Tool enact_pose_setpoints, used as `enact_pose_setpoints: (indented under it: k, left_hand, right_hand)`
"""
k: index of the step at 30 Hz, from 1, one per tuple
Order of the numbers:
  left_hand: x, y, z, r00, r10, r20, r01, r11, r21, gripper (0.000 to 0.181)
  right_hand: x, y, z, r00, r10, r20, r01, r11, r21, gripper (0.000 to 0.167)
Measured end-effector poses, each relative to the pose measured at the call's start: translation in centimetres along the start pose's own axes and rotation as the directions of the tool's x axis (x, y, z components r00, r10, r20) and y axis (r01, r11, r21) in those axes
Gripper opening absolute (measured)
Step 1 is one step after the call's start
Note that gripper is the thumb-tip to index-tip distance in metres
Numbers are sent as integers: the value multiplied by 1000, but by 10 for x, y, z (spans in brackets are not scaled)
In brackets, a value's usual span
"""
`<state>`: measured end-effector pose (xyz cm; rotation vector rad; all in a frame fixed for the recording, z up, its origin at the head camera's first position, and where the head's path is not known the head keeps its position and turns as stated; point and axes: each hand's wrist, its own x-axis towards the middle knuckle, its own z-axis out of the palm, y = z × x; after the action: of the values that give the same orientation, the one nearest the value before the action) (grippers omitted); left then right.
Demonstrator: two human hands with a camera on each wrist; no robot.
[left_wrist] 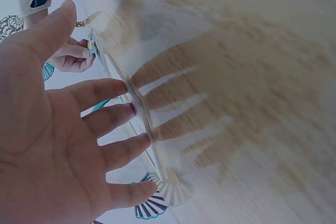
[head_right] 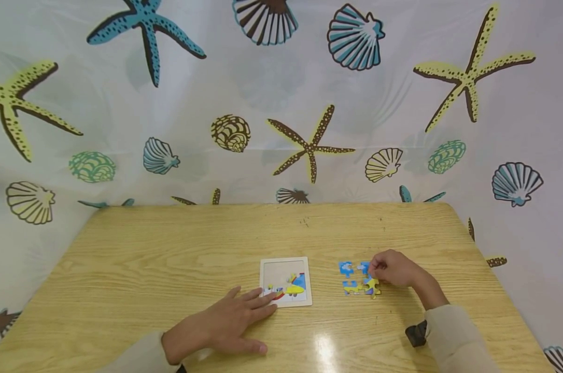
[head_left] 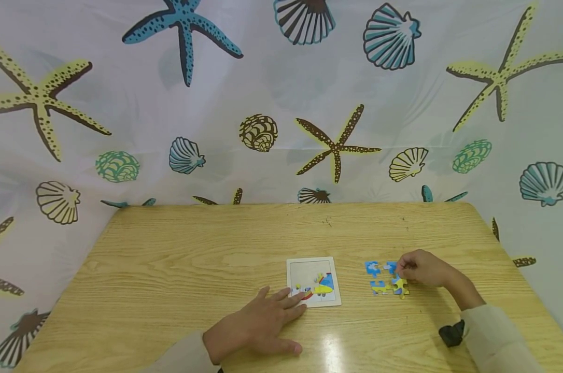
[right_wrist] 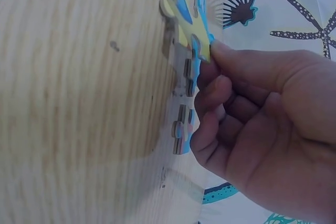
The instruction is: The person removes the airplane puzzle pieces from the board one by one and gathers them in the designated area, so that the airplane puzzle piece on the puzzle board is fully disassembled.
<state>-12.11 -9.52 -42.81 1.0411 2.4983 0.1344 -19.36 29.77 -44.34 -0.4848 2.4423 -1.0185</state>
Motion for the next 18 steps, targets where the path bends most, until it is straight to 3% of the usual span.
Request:
enact_pose_setpoints:
  k: [9,18]
  left_hand:
    - [0,0,0,1000,-9,4,9,1000,1,78]
    - [0,0,0,1000,-11,2,11,1000,5,78]
  right_hand:
    - [1,-9,7,995,63,-82,-68,996,-58,9]
    - [0,-14,9,990,72,-120,-87,988,-128,6]
